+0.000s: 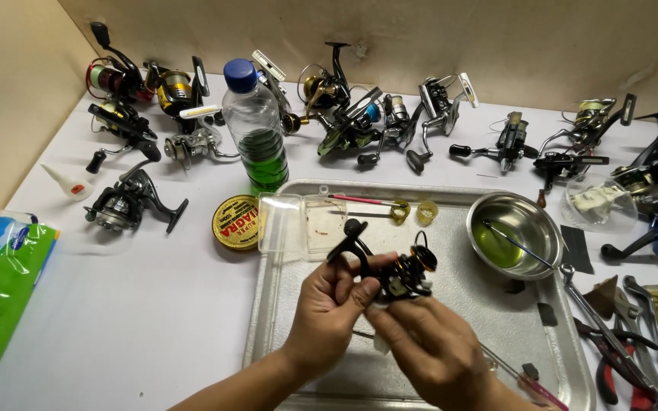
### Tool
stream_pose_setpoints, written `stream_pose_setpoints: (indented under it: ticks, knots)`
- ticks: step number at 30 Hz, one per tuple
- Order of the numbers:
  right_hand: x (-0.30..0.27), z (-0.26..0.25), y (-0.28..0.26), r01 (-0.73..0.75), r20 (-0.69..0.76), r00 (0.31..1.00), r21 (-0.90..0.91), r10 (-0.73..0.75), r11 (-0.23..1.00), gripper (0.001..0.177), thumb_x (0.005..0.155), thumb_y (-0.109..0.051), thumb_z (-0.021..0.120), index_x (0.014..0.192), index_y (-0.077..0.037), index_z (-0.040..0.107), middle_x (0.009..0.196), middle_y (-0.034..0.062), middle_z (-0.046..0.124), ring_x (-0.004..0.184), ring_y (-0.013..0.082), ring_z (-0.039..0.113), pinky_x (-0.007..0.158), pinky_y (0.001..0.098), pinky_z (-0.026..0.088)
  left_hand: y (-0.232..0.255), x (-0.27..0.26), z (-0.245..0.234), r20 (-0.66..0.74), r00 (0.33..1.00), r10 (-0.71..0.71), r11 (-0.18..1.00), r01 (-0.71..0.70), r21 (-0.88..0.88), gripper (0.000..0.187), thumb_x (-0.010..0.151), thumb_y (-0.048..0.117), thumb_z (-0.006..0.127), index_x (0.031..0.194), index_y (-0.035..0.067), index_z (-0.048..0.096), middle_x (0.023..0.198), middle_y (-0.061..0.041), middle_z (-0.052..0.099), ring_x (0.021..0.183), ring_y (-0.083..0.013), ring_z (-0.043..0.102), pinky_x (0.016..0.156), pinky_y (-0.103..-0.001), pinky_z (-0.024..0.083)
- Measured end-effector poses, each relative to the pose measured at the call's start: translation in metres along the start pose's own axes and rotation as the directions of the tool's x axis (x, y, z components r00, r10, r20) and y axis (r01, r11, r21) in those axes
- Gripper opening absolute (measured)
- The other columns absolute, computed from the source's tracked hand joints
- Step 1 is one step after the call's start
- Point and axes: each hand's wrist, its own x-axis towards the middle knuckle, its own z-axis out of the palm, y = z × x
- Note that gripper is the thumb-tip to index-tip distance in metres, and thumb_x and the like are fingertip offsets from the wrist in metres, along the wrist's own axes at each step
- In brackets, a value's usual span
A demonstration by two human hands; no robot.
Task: Cleaning and testing the rotation of a fishing reel during maintenance at a workbench.
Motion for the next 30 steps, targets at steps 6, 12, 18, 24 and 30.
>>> stream_pose_setpoints:
  ticks: [6,12,18,24,30]
  knots:
    - [-0.005,-0.001,0.005,-0.017,-0.05,0.999,-0.01,0.016,1.0,0.027,0.097,-0.002,0.053,0.114,-0.001,0.073,0.1,0.0153,0.069,0.086,0.0331,0.071,0.086,0.0436,0.062,-0.016,0.0,-0.009,0.013,1.0,-0.008,0.959,0.011,-0.283,0.023,0.093,-0.007,0.062,0.103,0.014,0.059,0.124,-0.026,0.072,0.121,-0.0376,0.068,0.101,-0.046,0.056]
    - [0.002,-0.006,0.01,-0.311,-0.147,0.932,0.148,0.332,0.939,0.012,0.089,0.005,0.065,0.094,-0.003,0.072,0.092,0.0113,0.072,0.079,0.0214,0.074,0.076,0.03,0.061,-0.003,0.007,-0.023,-0.038,0.997,-0.067,0.865,0.039,-0.499,0.032,0.088,-0.011,0.048,0.107,0.014,0.042,0.088,-0.011,0.065,0.089,-0.025,0.059,0.085,-0.04,0.045]
    - [-0.012,-0.009,0.016,-0.363,-0.139,0.885,0.391,0.444,0.846,0.028,0.082,0.014,0.036,0.069,-0.006,0.051,0.064,0.0068,0.051,0.059,0.0203,0.052,0.059,0.0299,0.045,-0.004,0.011,-0.025,0.044,0.979,-0.2,0.694,0.174,-0.699,0.02,0.086,0.006,0.054,0.105,0.011,0.05,0.113,-0.013,0.054,0.084,-0.0255,0.054,0.078,-0.038,0.045]
    - [-0.012,-0.016,0.019,-0.455,-0.178,0.811,0.407,0.557,0.792,0.022,0.101,-0.002,0.046,0.085,-0.004,0.061,0.082,0.0095,0.063,0.077,0.0222,0.061,0.076,0.0321,0.05,0.006,0.01,-0.024,0.315,0.917,-0.246,0.567,0.399,-0.721,0.019,0.095,0.009,0.056,0.115,0.009,0.056,0.146,-0.027,0.049,0.124,-0.0428,0.059,0.101,-0.041,0.052]
    - [-0.008,-0.019,0.013,-0.499,-0.168,0.794,0.37,0.585,0.784,0.021,0.085,-0.006,0.074,0.106,-0.002,0.071,0.11,0.0132,0.068,0.108,0.0238,0.067,0.1,0.0316,0.057,0.013,0.01,-0.014,0.44,0.894,-0.082,0.673,0.375,-0.637,0.029,0.095,0.006,0.055,0.123,0.015,0.057,0.16,-0.03,0.035,0.146,-0.0482,0.037,0.124,-0.058,0.028]
